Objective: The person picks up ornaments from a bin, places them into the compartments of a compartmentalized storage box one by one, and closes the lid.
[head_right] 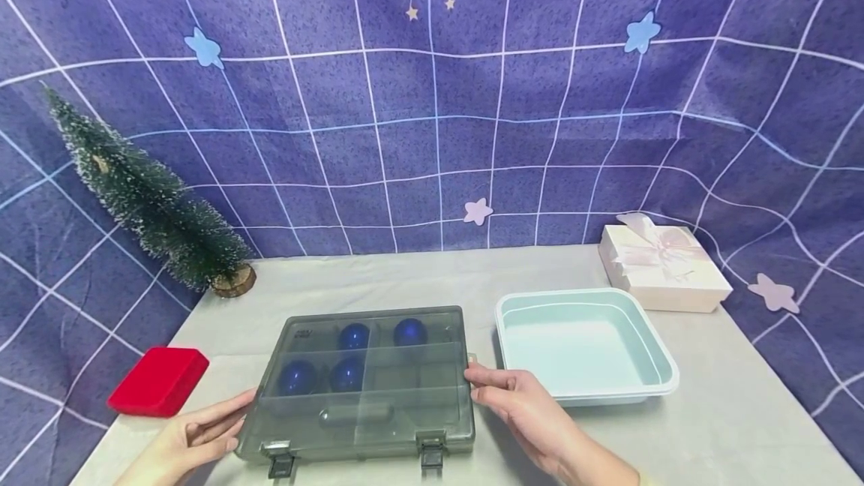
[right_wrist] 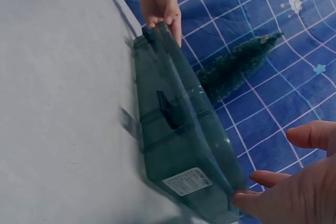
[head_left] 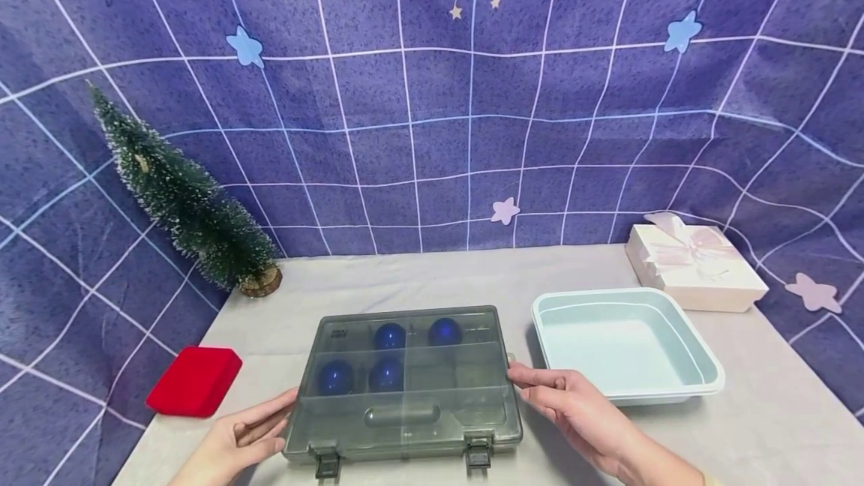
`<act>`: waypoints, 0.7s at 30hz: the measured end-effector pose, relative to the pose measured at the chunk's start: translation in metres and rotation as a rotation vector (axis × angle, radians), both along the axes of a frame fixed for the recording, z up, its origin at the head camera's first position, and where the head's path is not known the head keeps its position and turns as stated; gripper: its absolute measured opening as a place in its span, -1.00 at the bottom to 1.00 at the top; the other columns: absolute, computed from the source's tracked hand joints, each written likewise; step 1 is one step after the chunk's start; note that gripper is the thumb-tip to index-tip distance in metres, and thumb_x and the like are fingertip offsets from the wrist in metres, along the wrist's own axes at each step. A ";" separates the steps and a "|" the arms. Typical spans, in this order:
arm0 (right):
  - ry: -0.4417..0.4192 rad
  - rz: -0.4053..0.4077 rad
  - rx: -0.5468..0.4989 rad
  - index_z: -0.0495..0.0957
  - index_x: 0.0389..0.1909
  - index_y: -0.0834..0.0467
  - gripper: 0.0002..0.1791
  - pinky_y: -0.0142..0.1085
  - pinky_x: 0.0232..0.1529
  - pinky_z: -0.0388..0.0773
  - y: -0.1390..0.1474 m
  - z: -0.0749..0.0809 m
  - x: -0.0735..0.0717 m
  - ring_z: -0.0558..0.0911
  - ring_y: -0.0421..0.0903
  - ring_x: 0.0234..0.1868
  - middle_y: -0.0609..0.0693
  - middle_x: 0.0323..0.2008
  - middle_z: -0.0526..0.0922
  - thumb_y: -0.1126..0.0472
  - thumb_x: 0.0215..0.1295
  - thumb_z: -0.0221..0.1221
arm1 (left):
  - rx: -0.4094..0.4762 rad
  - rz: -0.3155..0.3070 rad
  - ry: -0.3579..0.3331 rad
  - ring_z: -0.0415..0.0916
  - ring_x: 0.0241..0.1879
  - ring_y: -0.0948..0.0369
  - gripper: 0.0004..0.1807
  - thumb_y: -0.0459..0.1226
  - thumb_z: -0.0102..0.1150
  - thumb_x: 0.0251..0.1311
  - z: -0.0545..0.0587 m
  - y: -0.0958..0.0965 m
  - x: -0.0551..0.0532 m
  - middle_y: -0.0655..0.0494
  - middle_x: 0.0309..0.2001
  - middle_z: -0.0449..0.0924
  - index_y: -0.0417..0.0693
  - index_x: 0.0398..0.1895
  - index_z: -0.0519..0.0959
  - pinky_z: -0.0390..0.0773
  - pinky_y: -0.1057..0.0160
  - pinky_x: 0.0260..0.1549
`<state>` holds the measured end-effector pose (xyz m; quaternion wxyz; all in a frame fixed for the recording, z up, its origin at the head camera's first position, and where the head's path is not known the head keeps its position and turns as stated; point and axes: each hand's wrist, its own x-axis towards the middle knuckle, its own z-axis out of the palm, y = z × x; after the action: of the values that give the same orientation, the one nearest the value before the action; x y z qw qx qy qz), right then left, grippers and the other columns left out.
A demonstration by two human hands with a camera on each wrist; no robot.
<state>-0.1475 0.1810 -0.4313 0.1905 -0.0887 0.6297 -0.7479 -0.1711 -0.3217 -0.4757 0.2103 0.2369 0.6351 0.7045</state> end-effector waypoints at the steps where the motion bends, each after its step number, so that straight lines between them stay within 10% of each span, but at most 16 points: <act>1: 0.001 -0.001 0.001 0.24 0.36 0.61 -0.39 -0.57 0.23 0.26 0.000 -0.001 0.001 -0.09 0.20 0.56 0.41 0.51 0.07 0.34 0.41 0.08 | 0.005 0.000 -0.007 0.40 0.28 0.41 -0.37 -0.61 -0.03 0.39 -0.001 0.000 0.000 0.43 0.33 0.47 0.06 0.44 0.41 0.42 0.37 0.16; 7: 0.009 0.011 -0.002 0.22 0.38 0.61 -0.38 -0.58 0.22 0.24 -0.001 -0.004 0.001 -0.12 0.20 0.56 0.41 0.52 0.04 0.32 0.43 0.09 | 0.033 0.010 -0.042 0.39 0.29 0.42 -0.37 -0.61 -0.02 0.39 -0.003 0.002 0.001 0.43 0.33 0.47 -0.02 0.47 0.37 0.41 0.34 0.19; 12: 0.009 0.050 0.007 0.17 0.43 0.56 -0.36 -0.55 0.22 0.28 0.001 -0.004 0.001 -0.08 0.23 0.54 0.41 0.52 0.07 0.30 0.48 0.06 | -0.219 0.199 -0.047 0.42 0.19 0.54 -0.34 -0.48 0.14 0.38 0.009 0.012 0.005 0.23 0.33 0.48 -0.49 0.49 0.18 0.44 0.43 0.13; 17: 0.027 0.083 0.030 0.25 0.43 0.48 -0.42 -0.50 0.24 0.31 0.004 -0.004 0.003 0.01 0.29 0.53 0.39 0.51 0.12 0.28 0.50 0.05 | -0.587 0.489 0.159 0.49 0.19 0.35 -0.29 -0.38 0.47 0.14 0.025 0.041 0.011 -0.30 0.32 0.45 -0.38 0.37 0.44 0.52 0.38 0.07; 21: 0.026 0.092 0.049 0.34 0.38 0.43 -0.49 -0.44 0.24 0.33 0.007 -0.003 0.004 0.11 0.29 0.51 0.37 0.50 0.15 0.27 0.50 0.05 | -0.727 0.568 0.363 0.48 0.25 0.11 -0.37 -0.34 0.56 0.02 0.039 0.065 0.015 -0.08 0.25 0.57 -0.07 0.24 0.62 0.57 0.08 0.10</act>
<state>-0.1438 0.1880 -0.4343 0.2187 -0.1228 0.6455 -0.7214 -0.1556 -0.2565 -0.4363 -0.0351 0.0845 0.9056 0.4142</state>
